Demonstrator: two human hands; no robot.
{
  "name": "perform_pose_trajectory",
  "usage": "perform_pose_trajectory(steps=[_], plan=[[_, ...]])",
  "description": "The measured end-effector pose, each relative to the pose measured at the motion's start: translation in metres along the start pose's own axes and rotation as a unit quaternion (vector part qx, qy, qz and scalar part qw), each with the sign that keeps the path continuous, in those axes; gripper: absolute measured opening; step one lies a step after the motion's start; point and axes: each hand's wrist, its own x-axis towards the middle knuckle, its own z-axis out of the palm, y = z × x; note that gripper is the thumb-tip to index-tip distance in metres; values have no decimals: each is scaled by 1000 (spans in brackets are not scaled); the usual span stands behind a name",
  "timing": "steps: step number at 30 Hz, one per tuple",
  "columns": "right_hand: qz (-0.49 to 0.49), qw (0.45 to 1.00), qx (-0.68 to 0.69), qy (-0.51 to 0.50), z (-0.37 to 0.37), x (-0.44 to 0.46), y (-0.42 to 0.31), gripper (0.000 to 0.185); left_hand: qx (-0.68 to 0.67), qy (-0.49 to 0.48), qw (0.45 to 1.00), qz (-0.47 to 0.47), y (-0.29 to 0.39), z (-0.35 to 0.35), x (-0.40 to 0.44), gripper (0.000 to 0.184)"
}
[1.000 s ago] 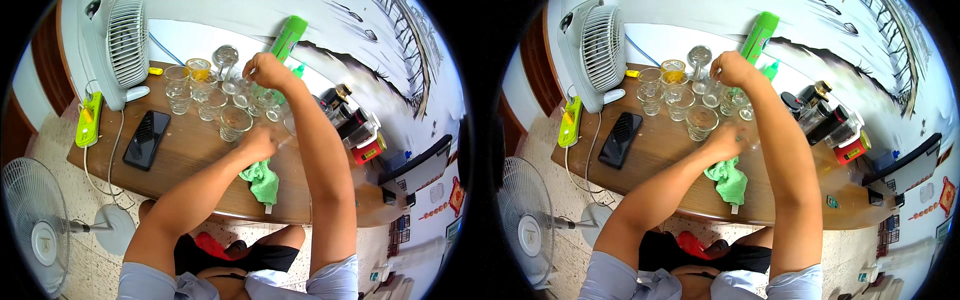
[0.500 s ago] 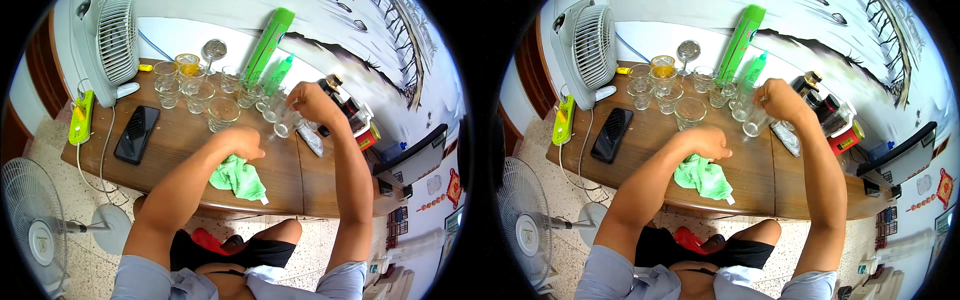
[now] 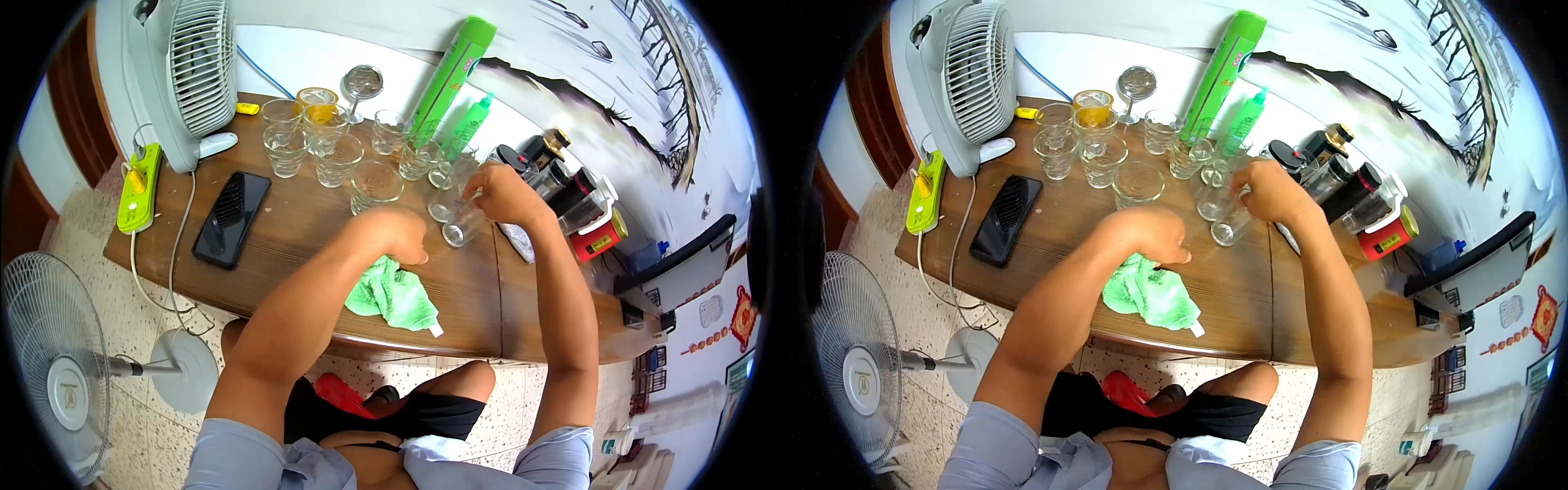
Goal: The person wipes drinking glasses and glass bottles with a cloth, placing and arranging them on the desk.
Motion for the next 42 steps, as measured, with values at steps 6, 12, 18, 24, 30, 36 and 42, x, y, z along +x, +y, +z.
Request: perform_pose_trajectory(steps=[6,12,18,24,30,36,42], plan=[[98,994,10,-50,-45,18,-23,39,7,15,1000,-3,2,-3,-8,43],[32,999,11,41,-33,89,-55,46,54,33,997,-35,13,-8,-20,39],[96,989,-112,-11,25,164,-49,54,57,47,997,-21,13,-4,-20,34],[137,989,-27,37,38,181,-47,28,64,43,997,-27,16,-2,-18,29],[111,990,8,84,45,199,-49,19,61,54,996,-19,17,0,-19,26],[154,983,91,26,31,211,-81,19,60,52,997,-19,17,-3,-22,28],[150,975,161,17,34,220,-87,25,78,66,995,-19,16,-1,-19,30]])
